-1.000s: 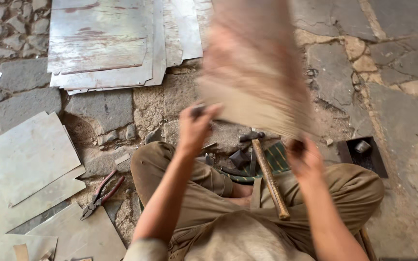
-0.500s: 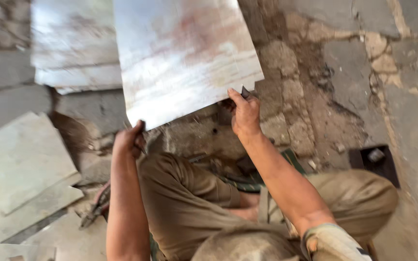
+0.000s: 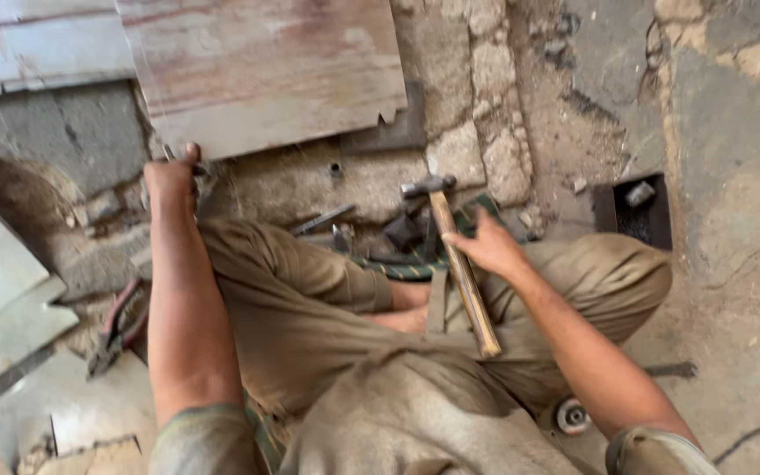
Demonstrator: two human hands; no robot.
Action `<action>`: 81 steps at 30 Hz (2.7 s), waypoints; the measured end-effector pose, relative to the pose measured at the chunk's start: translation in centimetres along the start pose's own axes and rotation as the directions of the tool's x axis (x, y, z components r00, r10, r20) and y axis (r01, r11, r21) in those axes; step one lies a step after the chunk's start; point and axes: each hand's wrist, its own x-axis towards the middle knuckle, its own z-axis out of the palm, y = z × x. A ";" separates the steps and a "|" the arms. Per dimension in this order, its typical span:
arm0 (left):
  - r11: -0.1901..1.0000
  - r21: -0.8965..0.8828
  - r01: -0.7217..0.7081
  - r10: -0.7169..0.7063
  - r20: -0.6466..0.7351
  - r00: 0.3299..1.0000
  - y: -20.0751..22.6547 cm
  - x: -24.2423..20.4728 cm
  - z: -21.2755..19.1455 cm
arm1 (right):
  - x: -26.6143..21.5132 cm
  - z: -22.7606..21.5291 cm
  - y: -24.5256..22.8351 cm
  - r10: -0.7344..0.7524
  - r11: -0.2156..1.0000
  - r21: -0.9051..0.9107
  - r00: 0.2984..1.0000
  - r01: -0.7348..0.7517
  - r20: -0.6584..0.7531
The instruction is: The person sits on the ground and uses a hammer and a metal punch to shape a rectangular metal sheet. They repeatedly position the punch on the sheet and strike it with the hammer, occasionally adjusting the sheet's position.
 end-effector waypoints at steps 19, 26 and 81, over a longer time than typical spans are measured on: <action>-0.529 0.210 -0.823 0.527 0.841 -0.124 -7.6 -26.2 19.1 | -3.4 -6.5 -1.3 0.325 0.153 0.948 0.920 -0.279 0.219; -0.520 -0.017 -0.854 0.173 0.977 -0.125 -5.2 -24.3 21.8 | -1.9 -5.0 -0.4 0.326 0.098 0.938 0.901 -0.333 0.286; -0.012 0.416 -0.909 0.666 0.682 0.303 5.9 -12.0 26.8 | 8.2 -7.6 -0.3 -0.134 0.983 0.095 0.966 0.158 -0.222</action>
